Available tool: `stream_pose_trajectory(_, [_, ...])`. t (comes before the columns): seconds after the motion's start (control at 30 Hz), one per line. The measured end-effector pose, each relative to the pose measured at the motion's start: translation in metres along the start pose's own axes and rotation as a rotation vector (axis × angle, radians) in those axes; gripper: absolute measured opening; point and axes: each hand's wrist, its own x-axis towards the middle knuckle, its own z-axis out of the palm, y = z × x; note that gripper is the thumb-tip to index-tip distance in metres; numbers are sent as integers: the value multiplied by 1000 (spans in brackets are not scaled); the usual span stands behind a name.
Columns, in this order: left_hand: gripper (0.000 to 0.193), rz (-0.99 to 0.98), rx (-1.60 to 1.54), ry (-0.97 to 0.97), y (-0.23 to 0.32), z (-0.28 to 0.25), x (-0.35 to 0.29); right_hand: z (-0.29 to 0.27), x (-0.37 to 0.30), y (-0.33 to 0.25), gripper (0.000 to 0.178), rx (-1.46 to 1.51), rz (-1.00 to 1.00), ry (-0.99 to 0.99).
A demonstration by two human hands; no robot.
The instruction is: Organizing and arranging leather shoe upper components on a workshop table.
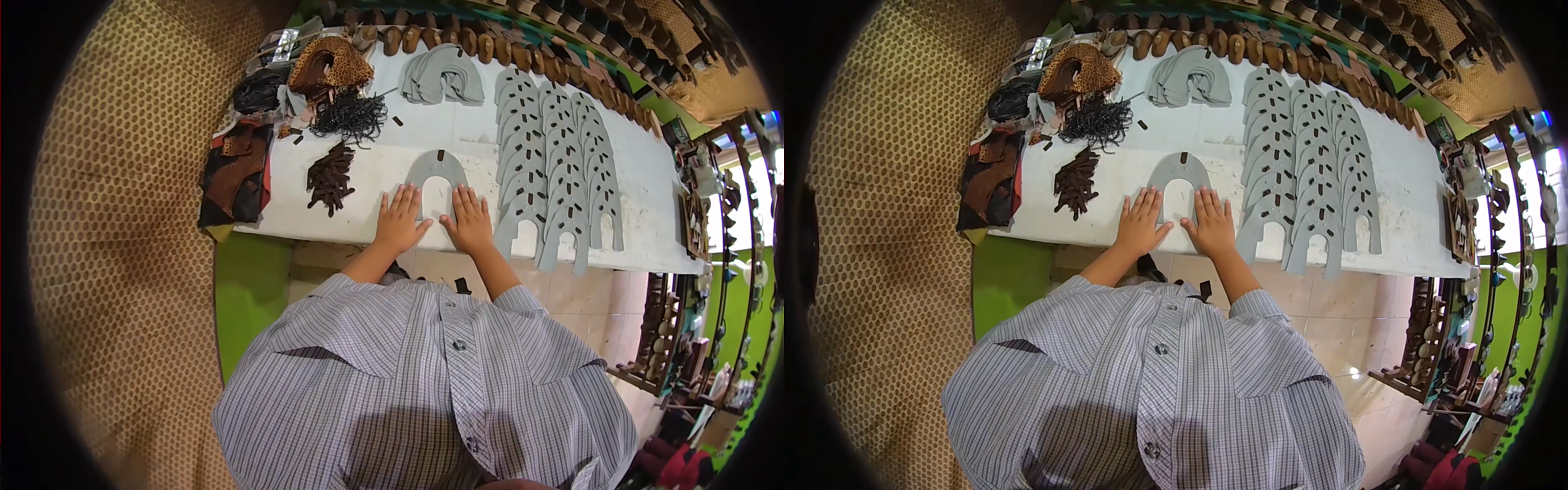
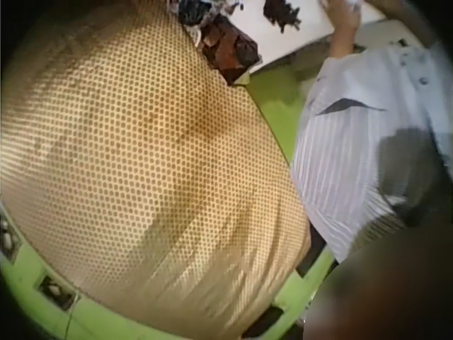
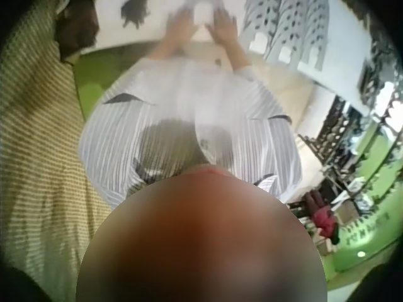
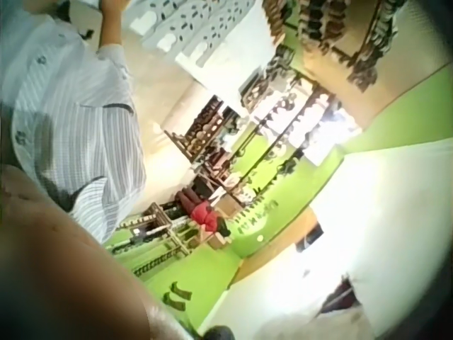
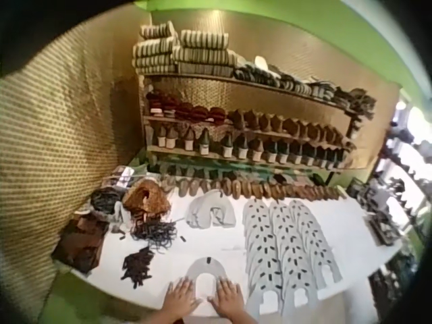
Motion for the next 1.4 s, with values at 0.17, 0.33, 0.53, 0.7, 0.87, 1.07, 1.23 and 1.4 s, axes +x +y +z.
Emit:
stream_pose_trajectory(0.17, [67, 9, -6, 63, -4, -5, -15, 4, -6, 1, 66, -39, 0, 112])
stream_pose_trajectory(0.33, [65, 24, -35, 93, -8, -9, -23, 2, -12, -10, 54, -23, 56, 190])
stream_pose_trajectory(0.53, [65, 11, -53, 52, -22, -17, -28, -15, 8, -46, 25, 26, -41, 309])
stream_pose_trajectory(0.7, [67, 57, -15, 4, -37, -22, -28, -19, 54, -85, 22, 152, -149, 176])
stream_pose_trajectory(0.87, [69, 50, -41, -98, -52, -27, -28, -7, 105, -127, 23, 259, -272, 92])
stream_pose_trajectory(1.07, [66, 64, -72, -117, -66, -41, -26, 3, 143, -164, 26, 199, -225, -69])
stream_pose_trajectory(1.23, [66, 194, -7, -123, -78, -39, -24, 11, 150, -171, 23, 143, -202, -91])
stream_pose_trajectory(1.4, [65, 228, -23, -153, -80, -43, -18, 2, 146, -161, 18, 246, -134, -73])
